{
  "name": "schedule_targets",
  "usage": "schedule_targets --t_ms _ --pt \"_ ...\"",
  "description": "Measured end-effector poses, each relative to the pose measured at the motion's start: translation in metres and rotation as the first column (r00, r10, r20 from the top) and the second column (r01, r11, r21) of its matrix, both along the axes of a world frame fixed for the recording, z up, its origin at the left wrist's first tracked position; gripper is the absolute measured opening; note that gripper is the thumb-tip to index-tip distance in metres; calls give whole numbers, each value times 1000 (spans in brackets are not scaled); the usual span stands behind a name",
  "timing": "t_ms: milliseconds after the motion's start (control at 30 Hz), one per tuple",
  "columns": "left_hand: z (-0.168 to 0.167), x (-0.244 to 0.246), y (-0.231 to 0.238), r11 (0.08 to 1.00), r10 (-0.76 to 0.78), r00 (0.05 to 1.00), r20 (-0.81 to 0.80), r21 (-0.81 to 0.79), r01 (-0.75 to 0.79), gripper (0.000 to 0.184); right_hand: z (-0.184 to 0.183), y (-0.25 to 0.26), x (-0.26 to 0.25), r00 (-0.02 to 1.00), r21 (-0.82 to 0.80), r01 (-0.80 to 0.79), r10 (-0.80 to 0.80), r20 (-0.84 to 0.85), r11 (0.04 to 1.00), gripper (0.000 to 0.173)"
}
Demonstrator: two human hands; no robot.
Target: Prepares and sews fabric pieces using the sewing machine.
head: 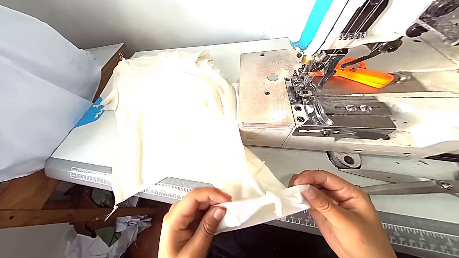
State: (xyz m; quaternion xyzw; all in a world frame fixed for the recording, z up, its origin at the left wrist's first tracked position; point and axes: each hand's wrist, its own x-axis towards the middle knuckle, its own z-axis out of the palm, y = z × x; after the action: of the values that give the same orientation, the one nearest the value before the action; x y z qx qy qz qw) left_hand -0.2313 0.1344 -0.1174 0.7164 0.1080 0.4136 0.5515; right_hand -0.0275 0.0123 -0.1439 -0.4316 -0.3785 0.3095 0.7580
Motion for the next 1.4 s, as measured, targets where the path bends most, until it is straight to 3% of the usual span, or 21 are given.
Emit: schedule_targets --t_ms 67,133,300,433,500,600,733,833,867,900,967,1033,1067,1100,1167,1233,1300,1400 --pt "-1 1 7 987 -71 993 89 -134 83 20 0 0 4 992 0 27 -27 124 1000 14" --pt "-3 2 14 983 -101 987 126 -141 119 21 0 0 6 972 14 44 -46 230 999 10" --pt "5 -9 24 965 -32 999 -2 261 31 17 -6 -2 10 830 74 103 -127 543 992 18" --pt "3 -12 13 759 288 952 -101 630 -163 24 -14 0 7 641 108 265 -259 723 958 27" --pt "-5 -9 8 656 401 913 -75 719 -229 22 -15 2 5 543 134 333 -306 782 933 26" --pt "-9 -2 2 611 499 867 -16 715 -338 15 -13 2 0 500 116 368 -301 812 923 25" --pt "-1 20 15 672 466 883 49 629 -390 17 -2 4 -13 586 -12 335 -199 786 942 24" --pt "12 59 30 856 249 948 197 414 -311 21 12 9 -25 753 -121 275 -135 644 954 20" --pt "20 74 30 851 254 940 226 410 -329 20 17 11 -28 818 -147 239 -117 563 960 20" --pt "30 87 31 792 295 924 243 479 -379 17 23 12 -29 874 -171 199 -96 477 965 21" --pt "52 110 39 559 391 883 259 695 -451 15 31 16 -28 952 -212 123 -56 300 969 21" --pt "68 133 54 358 456 867 200 851 -385 16 35 20 -21 981 -212 98 -58 185 972 23" --pt "73 144 61 337 501 859 103 891 -304 15 37 23 -17 982 -201 117 -82 172 973 24" --pt "76 155 67 380 538 842 -29 900 -212 15 39 26 -13 978 -188 144 -111 179 971 25" --pt "85 172 79 584 510 800 -316 810 -52 17 40 32 -5 965 -153 199 -166 204 968 27" --pt "92 189 95 730 383 816 -433 683 20 16 42 34 2 954 -120 243 -214 210 963 28" --pt "92 207 110 777 299 843 -447 627 57 14 41 35 7 942 -95 287 -263 211 953 28" --pt "100 221 109 846 300 773 -559 530 56 26 40 36 12 930 -100 333 -308 200 938 29"
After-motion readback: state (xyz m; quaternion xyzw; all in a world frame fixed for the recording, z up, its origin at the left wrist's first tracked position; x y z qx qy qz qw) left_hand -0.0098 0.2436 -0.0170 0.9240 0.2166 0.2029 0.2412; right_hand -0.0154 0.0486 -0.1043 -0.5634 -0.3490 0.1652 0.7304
